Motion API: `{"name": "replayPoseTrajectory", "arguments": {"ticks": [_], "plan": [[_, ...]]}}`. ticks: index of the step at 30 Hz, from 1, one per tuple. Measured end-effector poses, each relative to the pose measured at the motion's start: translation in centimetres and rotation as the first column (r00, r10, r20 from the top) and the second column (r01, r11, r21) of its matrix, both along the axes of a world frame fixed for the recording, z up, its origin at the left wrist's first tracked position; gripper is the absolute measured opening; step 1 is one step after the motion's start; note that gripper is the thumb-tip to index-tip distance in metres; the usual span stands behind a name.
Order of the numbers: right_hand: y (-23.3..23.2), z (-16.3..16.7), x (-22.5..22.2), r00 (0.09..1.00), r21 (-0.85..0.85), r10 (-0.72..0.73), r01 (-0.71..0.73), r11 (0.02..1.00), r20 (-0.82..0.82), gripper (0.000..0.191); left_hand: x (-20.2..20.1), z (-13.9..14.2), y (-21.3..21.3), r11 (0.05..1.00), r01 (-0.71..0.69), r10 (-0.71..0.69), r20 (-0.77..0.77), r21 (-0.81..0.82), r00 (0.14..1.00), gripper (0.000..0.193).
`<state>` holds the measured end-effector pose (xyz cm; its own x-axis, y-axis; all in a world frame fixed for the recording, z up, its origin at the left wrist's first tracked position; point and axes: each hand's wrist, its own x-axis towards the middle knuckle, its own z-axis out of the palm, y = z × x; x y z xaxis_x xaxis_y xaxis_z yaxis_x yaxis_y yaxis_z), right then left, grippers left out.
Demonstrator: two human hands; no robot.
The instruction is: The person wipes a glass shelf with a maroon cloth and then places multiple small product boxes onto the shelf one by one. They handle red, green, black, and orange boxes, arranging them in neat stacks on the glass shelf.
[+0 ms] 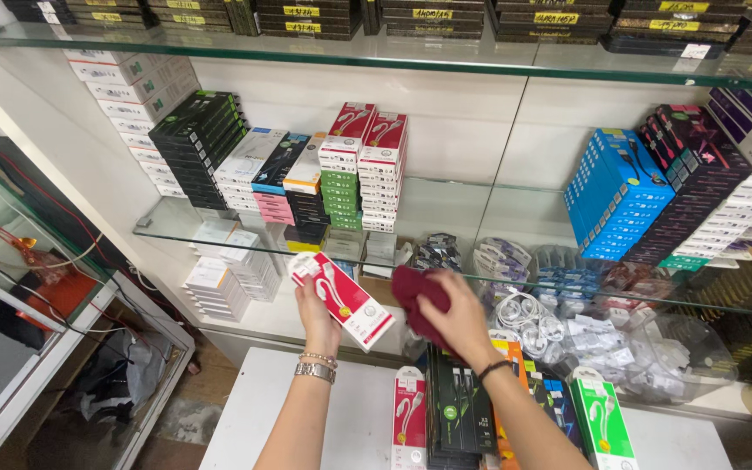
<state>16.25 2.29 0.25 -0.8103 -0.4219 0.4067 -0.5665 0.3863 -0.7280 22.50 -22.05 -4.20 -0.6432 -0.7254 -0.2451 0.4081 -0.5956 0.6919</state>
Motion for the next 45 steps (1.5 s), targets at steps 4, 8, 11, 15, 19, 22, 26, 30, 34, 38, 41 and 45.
{"name": "replayPoseTrajectory", "arguments": {"ticks": [4, 8, 11, 15, 19, 22, 26, 30, 34, 38, 41, 45], "plan": [[-1.7, 2.2, -7.8, 0.826, 0.201, -0.262, 0.405, 0.892, -0.499, 0.061, -3.4, 0.6, 1.5, 0.946, 0.178, -0.176, 0.032, -0.269, 0.984, 0.041], [-3.4, 2.4, -8.7, 0.996, 0.077, 0.082, -0.08, 0.994, -0.019, 0.048, -7.3, 3.9, 2.1, 0.874, 0.228, -0.242, 0.022, -0.43, 0.97, 0.049], [-4.1, 2.7, -7.2, 0.724, -0.383, 0.495, -0.334, 0.861, 0.481, 0.065, -9.5, 7.8, 1.9, 0.731, 0.14, -0.187, 0.001, -0.667, 0.982, 0.052], [-6.2, 6.4, -10.2, 0.83, -0.471, 0.392, -0.182, 0.863, 0.397, 0.064, -11.0, 12.6, -0.3, 0.209, 0.039, 0.194, 0.081, -0.977, 0.978, 0.048], [-11.0, 10.3, -17.0, 0.872, -0.456, 0.25, -0.035, 0.889, 0.421, 0.068, -12.6, 14.8, -3.6, -0.19, 0.032, 0.318, -0.03, -0.981, 0.948, 0.046], [-13.8, 9.8, -19.1, 0.978, -0.168, -0.016, 0.052, 0.984, 0.209, 0.076, -13.5, 14.5, -5.0, -0.286, 0.098, 0.329, -0.001, -0.953, 0.944, 0.045], [-15.8, 7.0, -18.5, 0.998, -0.13, 0.004, 0.003, 0.992, 0.057, 0.083, -13.8, 13.1, -5.3, -0.248, 0.15, 0.268, 0.081, -0.957, 0.96, 0.042], [-16.1, 6.1, -18.2, 0.998, -0.091, -0.045, 0.041, 0.995, -0.037, 0.081, -13.8, 12.8, -5.2, -0.269, 0.208, 0.291, 0.127, -0.94, 0.948, 0.042], [-12.1, 5.6, -17.3, 0.995, -0.177, -0.084, 0.073, 0.982, -0.056, 0.08, -12.9, 13.0, -5.0, -0.39, 0.105, 0.325, -0.03, -0.915, 0.945, 0.054], [-6.2, 3.4, -14.7, 0.935, 0.533, -0.352, 0.284, 0.797, 0.029, 0.082, -9.7, 10.5, -3.0, -0.187, -0.037, 0.319, -0.096, -0.982, 0.943, 0.05], [-3.7, 0.9, -12.7, 0.963, 0.66, -0.261, 0.24, 0.712, -0.069, 0.074, -6.4, 6.0, 0.4, 0.028, -0.012, 0.29, -0.004, -1.0, 0.957, 0.034], [-2.0, -2.9, -10.3, 0.937, 0.43, -0.192, 0.309, 0.848, -0.293, 0.054, -2.3, -2.0, 5.5, 0.388, 0.302, 0.11, 0.369, -0.871, 0.923, 0.022]]}}
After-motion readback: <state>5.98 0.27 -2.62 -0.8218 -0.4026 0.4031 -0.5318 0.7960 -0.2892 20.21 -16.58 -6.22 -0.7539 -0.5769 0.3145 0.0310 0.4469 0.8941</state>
